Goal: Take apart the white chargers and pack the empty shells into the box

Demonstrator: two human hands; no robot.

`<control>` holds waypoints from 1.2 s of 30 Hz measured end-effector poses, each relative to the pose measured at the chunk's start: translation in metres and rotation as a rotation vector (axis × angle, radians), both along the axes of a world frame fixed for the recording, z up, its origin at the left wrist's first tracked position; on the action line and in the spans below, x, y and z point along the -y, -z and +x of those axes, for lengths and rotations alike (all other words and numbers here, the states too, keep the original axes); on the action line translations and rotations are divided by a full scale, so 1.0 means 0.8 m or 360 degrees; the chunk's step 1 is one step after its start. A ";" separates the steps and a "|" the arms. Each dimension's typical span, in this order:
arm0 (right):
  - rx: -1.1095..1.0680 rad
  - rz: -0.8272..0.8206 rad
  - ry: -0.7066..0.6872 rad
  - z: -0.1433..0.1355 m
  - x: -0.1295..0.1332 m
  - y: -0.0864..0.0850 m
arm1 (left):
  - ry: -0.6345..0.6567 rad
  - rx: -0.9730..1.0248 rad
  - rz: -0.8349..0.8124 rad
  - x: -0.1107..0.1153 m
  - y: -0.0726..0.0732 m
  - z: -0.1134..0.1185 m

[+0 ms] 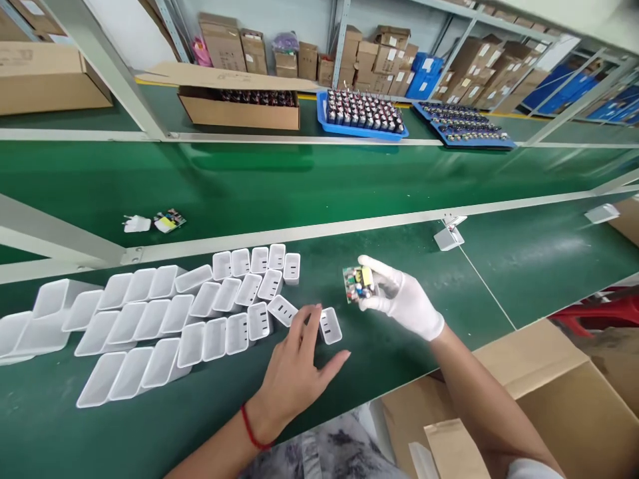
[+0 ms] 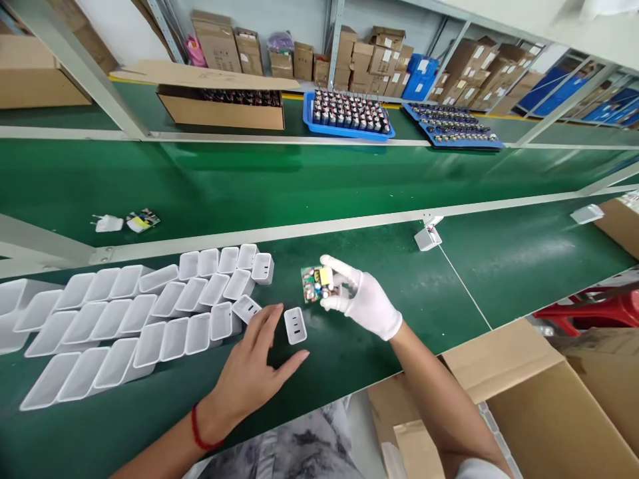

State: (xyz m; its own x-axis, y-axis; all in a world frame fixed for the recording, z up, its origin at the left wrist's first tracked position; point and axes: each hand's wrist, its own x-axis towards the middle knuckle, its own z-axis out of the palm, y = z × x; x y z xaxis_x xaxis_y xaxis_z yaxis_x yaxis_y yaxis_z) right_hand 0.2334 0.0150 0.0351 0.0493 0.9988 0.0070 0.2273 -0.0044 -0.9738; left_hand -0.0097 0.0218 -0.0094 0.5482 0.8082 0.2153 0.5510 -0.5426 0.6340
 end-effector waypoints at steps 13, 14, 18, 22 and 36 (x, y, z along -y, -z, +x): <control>0.0808 0.0112 0.0621 -0.035 0.079 -0.025 | 0.0255 0.0759 -0.0721 -0.031 -0.038 0.045; 0.0507 -0.0046 0.0543 -0.040 0.085 -0.022 | 0.0334 0.0698 -0.0409 -0.030 -0.034 0.046; -0.0436 -0.0183 0.0518 -0.056 0.078 0.005 | 0.0595 0.0471 0.0446 -0.029 -0.018 0.047; -0.0818 -0.0050 0.0590 -0.059 0.063 0.034 | 0.0598 0.0347 0.0374 -0.027 -0.017 0.039; -0.0541 0.0255 0.0409 -0.060 0.054 0.041 | 0.0278 0.0405 -0.0563 -0.011 0.029 0.017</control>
